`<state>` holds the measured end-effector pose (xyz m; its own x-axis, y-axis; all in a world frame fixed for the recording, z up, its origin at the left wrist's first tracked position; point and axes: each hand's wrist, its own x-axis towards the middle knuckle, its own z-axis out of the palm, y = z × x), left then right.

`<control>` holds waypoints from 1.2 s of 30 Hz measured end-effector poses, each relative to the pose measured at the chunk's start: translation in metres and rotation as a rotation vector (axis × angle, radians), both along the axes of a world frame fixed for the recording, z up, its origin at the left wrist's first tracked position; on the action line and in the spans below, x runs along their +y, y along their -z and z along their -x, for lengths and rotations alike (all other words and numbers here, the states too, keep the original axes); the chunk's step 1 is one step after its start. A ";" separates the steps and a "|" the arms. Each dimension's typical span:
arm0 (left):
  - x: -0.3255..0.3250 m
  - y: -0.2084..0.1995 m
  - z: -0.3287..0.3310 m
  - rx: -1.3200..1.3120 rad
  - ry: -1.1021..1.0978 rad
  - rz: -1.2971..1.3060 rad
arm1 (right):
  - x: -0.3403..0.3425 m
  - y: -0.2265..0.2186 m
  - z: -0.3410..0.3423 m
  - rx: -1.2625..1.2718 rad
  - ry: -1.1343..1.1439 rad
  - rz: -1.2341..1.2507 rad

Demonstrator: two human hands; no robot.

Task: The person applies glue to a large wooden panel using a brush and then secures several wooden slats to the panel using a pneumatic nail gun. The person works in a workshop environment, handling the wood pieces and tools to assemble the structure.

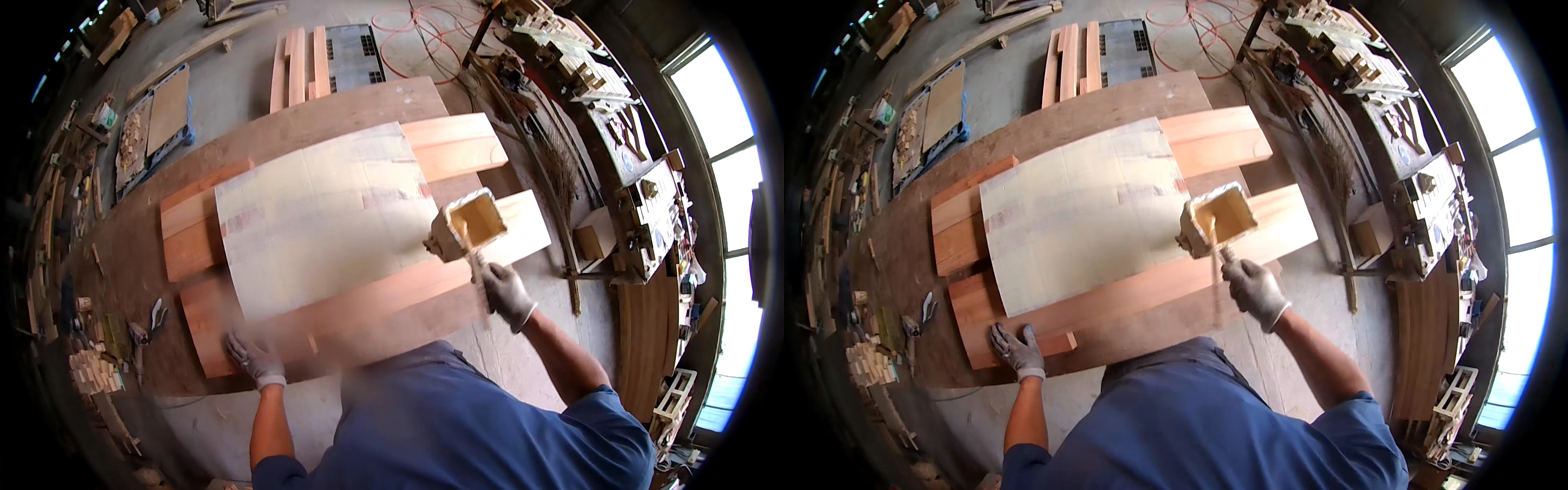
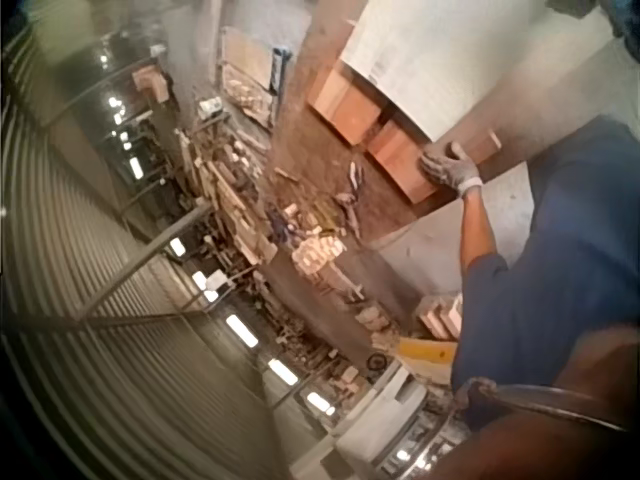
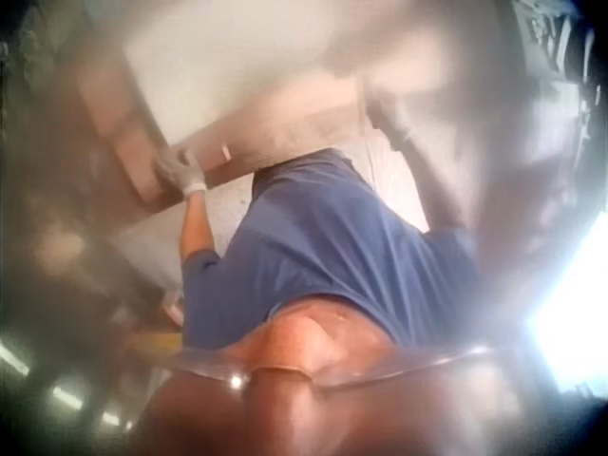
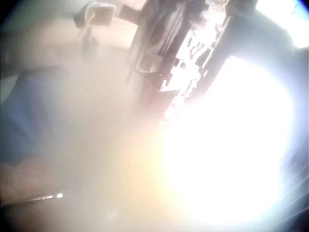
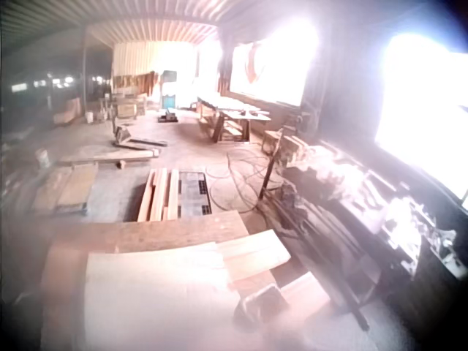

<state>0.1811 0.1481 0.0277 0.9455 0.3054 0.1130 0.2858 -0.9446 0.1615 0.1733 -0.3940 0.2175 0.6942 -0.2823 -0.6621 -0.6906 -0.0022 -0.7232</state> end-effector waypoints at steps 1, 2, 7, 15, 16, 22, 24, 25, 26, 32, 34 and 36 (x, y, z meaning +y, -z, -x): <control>-0.003 -0.004 0.002 0.013 -0.014 0.005 | 0.007 0.012 -0.002 0.026 0.033 -0.013; -0.004 -0.006 0.004 0.024 -0.032 0.011 | 0.015 0.013 -0.009 0.036 -0.002 0.017; -0.008 -0.010 0.005 0.031 -0.037 -0.007 | 0.027 0.047 -0.121 -0.088 -0.108 0.174; -0.004 -0.005 0.004 0.005 0.003 -0.027 | 0.003 0.065 -0.372 -0.194 -0.029 0.064; -0.001 -0.005 0.005 -0.005 0.002 -0.013 | 0.012 0.049 -0.380 -0.198 -0.029 0.108; 0.000 -0.008 0.005 -0.002 0.019 -0.017 | 0.015 0.040 -0.348 -0.194 -0.056 0.213; -0.002 -0.008 0.001 0.008 0.028 -0.020 | 0.013 0.057 -0.325 -0.181 -0.028 0.220; -0.002 -0.008 0.000 0.003 0.030 -0.020 | 0.014 0.070 -0.295 -0.198 -0.052 0.258; 0.003 -0.008 0.005 0.003 0.049 -0.039 | 0.019 0.073 -0.270 -0.179 -0.042 0.248; 0.007 -0.002 0.006 0.048 0.053 -0.101 | 0.030 0.064 -0.051 -0.099 -0.073 0.371; 0.006 -0.003 0.005 0.031 0.073 -0.074 | 0.040 0.051 0.017 -0.010 -0.008 0.426; 0.007 -0.008 0.007 0.008 0.107 -0.035 | 0.045 0.037 0.064 0.100 0.099 0.375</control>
<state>0.1739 0.1551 0.0354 0.9734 0.1983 0.1147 0.1838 -0.9749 0.1258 0.1088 -0.3486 0.1806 0.5891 -0.5792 -0.5635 -0.7677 -0.1835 -0.6140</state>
